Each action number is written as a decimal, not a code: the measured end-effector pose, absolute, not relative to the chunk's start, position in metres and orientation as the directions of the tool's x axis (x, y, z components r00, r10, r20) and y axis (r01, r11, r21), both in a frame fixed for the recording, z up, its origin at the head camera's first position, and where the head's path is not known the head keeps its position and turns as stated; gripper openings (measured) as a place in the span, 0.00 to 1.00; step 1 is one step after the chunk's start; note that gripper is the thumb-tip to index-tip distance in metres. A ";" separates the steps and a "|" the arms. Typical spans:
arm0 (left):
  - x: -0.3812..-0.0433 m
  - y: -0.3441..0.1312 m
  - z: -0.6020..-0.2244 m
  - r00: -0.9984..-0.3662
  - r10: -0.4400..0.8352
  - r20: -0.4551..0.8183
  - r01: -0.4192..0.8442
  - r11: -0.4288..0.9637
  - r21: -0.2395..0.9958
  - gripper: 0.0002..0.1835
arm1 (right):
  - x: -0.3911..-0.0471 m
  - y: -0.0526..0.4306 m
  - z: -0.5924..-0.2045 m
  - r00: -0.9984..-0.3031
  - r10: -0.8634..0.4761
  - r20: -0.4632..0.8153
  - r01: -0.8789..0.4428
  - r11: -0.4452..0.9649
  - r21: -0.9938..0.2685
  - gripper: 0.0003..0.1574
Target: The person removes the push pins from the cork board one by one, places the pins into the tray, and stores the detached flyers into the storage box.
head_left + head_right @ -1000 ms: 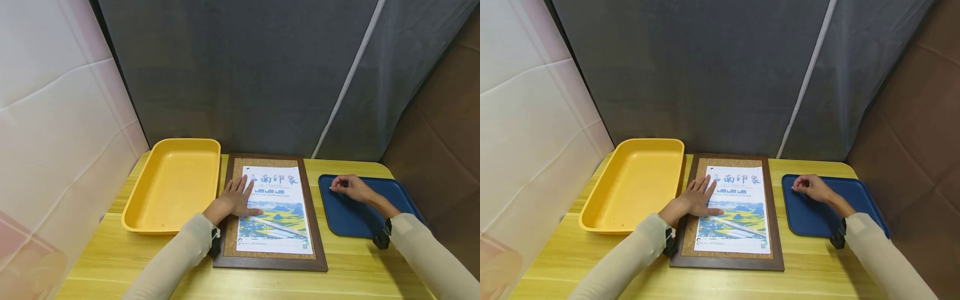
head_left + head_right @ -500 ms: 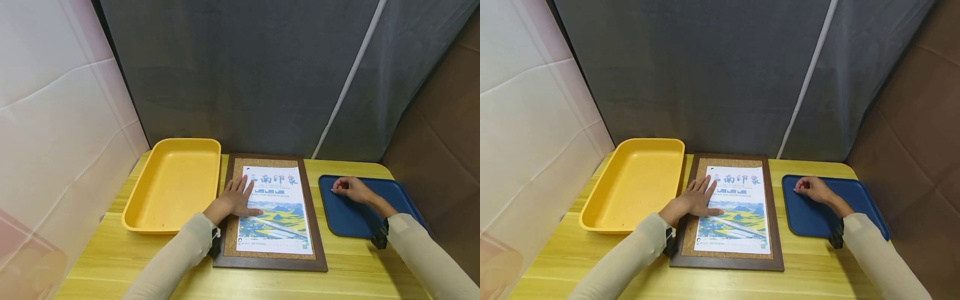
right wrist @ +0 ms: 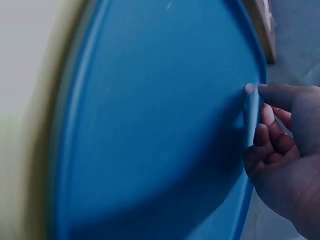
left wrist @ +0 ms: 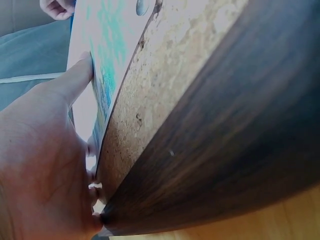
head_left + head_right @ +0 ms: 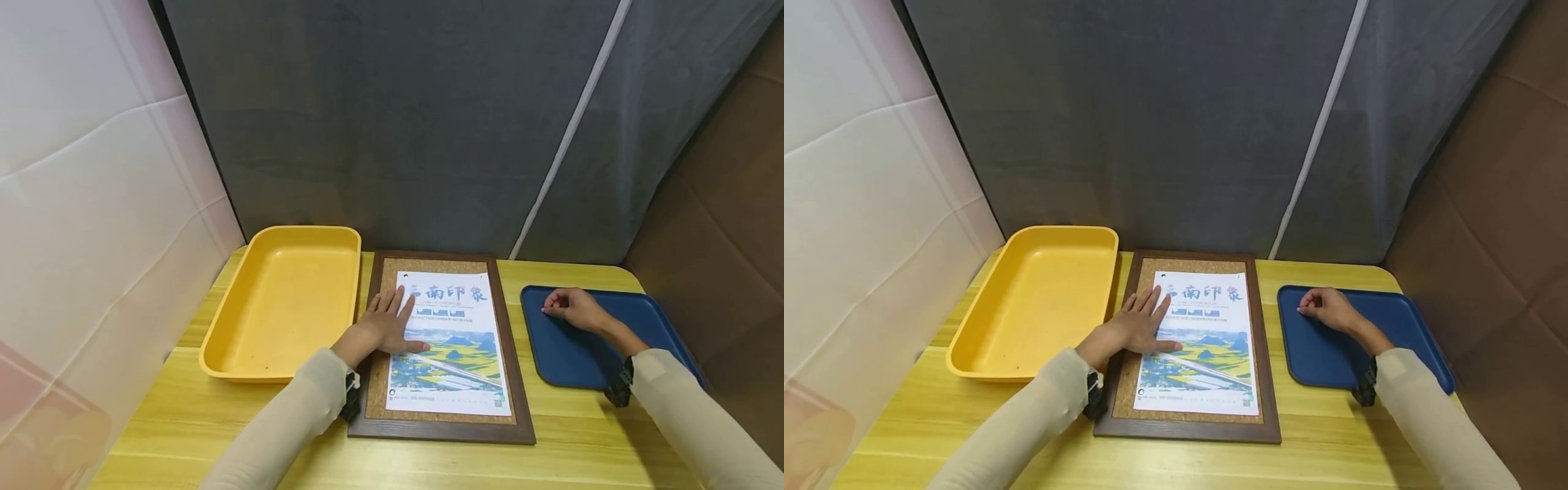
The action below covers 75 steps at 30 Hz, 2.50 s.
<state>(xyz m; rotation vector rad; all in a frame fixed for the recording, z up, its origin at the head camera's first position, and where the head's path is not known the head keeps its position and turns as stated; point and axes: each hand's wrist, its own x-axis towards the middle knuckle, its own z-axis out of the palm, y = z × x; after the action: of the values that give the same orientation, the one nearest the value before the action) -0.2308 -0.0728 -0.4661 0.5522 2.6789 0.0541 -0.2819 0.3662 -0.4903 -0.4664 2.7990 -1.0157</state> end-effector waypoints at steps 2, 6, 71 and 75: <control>-0.231 -0.073 -0.467 -0.843 0.392 -0.368 0.375 0.919 0.120 0.61 | -0.283 0.362 -0.489 -0.948 -0.320 0.001 -0.245 0.725 -0.644 0.05; -0.230 -0.074 -0.467 -0.845 0.400 -0.354 0.380 0.916 0.127 0.61 | -0.286 0.347 -0.482 -0.950 -0.310 0.047 -0.263 0.709 -0.654 0.06; -0.237 -0.074 -0.482 -0.842 0.389 -0.374 0.368 0.921 0.130 0.63 | -0.346 0.097 -0.492 -0.903 -0.405 0.143 -0.390 0.634 -0.668 0.08; -0.241 -0.075 -0.487 -0.842 0.392 -0.371 0.379 0.919 0.110 0.64 | -0.349 0.094 -0.496 -0.906 -0.393 0.158 -0.390 0.629 -0.673 0.07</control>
<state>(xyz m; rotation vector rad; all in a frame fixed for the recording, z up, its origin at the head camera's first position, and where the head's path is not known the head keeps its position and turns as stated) -0.2411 -0.0746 -0.4874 0.5623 2.6868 0.0453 -0.3494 0.0936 -0.4964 -0.6804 2.8312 -1.1679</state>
